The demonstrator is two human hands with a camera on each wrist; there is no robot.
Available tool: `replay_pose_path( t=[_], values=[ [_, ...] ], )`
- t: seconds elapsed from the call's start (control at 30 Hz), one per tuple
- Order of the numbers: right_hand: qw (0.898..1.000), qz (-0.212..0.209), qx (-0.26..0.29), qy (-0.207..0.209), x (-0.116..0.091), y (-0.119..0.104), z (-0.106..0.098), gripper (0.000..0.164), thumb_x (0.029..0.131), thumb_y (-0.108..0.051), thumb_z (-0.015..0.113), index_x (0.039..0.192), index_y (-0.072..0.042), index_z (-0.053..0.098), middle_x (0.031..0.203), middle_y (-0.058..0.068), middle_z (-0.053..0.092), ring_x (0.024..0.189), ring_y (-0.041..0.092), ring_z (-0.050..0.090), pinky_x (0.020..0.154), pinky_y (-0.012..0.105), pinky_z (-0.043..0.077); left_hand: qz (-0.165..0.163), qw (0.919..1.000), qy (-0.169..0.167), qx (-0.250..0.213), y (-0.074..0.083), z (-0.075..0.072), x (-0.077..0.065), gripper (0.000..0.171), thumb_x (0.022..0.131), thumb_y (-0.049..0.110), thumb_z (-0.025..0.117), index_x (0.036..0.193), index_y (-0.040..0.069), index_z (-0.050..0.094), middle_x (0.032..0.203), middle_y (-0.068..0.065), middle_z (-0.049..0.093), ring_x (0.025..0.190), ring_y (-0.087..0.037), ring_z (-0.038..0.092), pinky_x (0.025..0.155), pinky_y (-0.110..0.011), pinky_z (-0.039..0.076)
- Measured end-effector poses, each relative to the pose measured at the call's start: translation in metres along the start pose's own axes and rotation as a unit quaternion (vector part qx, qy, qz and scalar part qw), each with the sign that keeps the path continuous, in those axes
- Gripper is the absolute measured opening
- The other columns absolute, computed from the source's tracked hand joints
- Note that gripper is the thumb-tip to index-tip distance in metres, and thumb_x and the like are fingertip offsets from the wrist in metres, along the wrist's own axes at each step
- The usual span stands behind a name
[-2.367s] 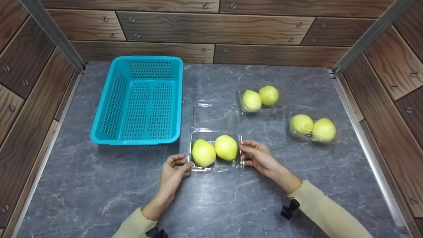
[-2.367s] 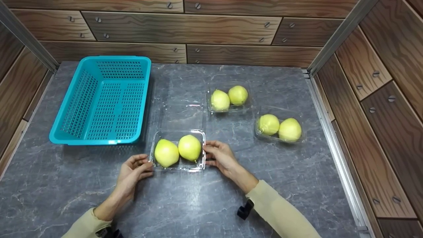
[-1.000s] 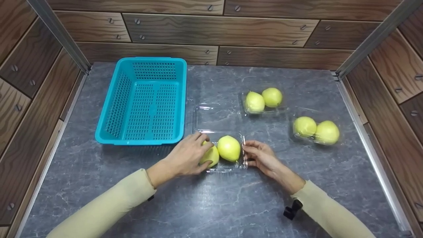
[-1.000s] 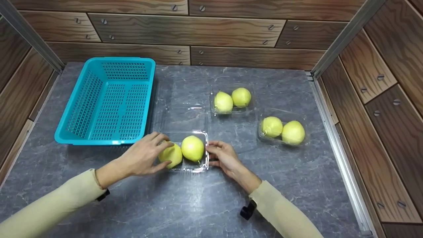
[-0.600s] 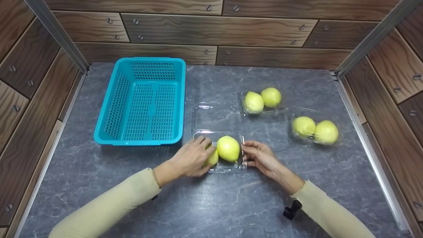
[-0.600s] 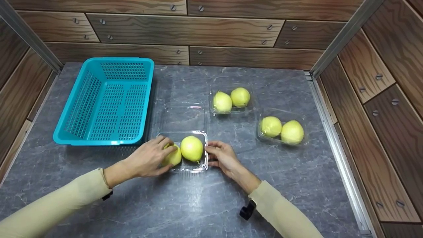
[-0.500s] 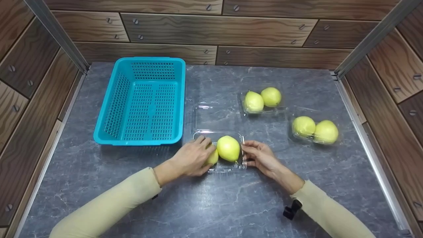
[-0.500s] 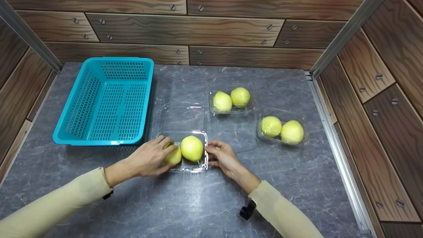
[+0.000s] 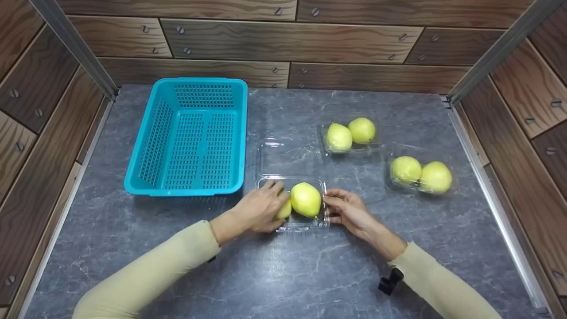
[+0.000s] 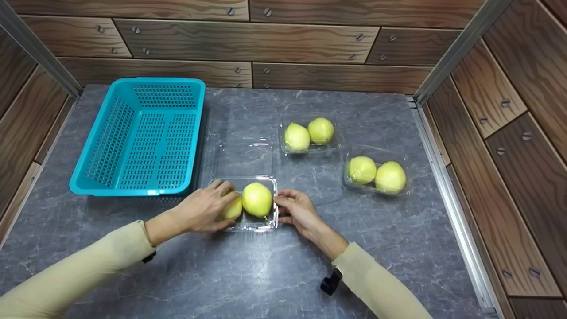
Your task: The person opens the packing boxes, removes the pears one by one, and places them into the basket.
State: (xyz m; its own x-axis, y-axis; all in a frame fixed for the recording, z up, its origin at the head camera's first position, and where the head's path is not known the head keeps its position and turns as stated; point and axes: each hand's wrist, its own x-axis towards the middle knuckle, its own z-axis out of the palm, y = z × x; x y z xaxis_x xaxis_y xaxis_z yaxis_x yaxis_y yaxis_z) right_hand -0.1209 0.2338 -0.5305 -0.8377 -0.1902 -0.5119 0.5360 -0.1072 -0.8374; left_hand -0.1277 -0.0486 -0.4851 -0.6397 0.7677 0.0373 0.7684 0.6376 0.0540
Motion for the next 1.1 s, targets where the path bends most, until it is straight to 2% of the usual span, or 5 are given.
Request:
replay_pose_path(
  t=[0.23,0.57,0.87,1.1],
  values=[
    [1.0,-0.001,-0.004,0.004,-0.001,0.001,0.0,0.015,0.1,-0.01,0.067,0.113,-0.012,0.06,0.093,-0.004,0.064,0.072,0.011,0.063,0.064,0.024,0.061,0.0,0.9996,-0.016,-0.021,-0.001,0.001,0.006,0.059,0.087,0.046,0.082,0.123,0.003,0.065,0.122,-0.016,0.063,0.109,-0.03,0.061,0.088,-0.038,0.065],
    [1.0,-0.005,0.0,-0.005,0.001,0.002,0.001,0.013,0.101,-0.009,0.065,0.113,-0.011,0.06,0.093,-0.003,0.065,0.072,0.009,0.063,0.063,0.023,0.061,-0.016,0.9972,-0.041,-0.061,-0.002,0.0,0.012,0.064,0.082,0.039,0.087,0.129,0.002,0.063,0.125,-0.018,0.063,0.112,-0.034,0.063,0.093,-0.042,0.065],
    [1.0,-0.002,0.01,-0.005,0.001,0.001,0.001,0.014,0.1,-0.008,0.067,0.113,-0.01,0.061,0.095,-0.002,0.064,0.071,0.01,0.063,0.064,0.023,0.062,-0.018,0.994,-0.035,-0.102,-0.006,-0.002,0.009,0.06,0.082,0.035,0.087,0.126,0.003,0.063,0.126,-0.019,0.062,0.115,-0.034,0.061,0.098,-0.044,0.063],
    [1.0,0.0,0.004,0.002,0.001,0.001,0.0,0.015,0.1,-0.009,0.067,0.112,-0.011,0.06,0.093,-0.003,0.064,0.073,0.011,0.063,0.064,0.024,0.061,-0.017,0.9932,-0.02,-0.113,-0.007,-0.005,0.007,0.051,0.084,0.03,0.083,0.124,0.002,0.064,0.127,-0.018,0.062,0.114,-0.035,0.062,0.094,-0.043,0.064]
  ],
)
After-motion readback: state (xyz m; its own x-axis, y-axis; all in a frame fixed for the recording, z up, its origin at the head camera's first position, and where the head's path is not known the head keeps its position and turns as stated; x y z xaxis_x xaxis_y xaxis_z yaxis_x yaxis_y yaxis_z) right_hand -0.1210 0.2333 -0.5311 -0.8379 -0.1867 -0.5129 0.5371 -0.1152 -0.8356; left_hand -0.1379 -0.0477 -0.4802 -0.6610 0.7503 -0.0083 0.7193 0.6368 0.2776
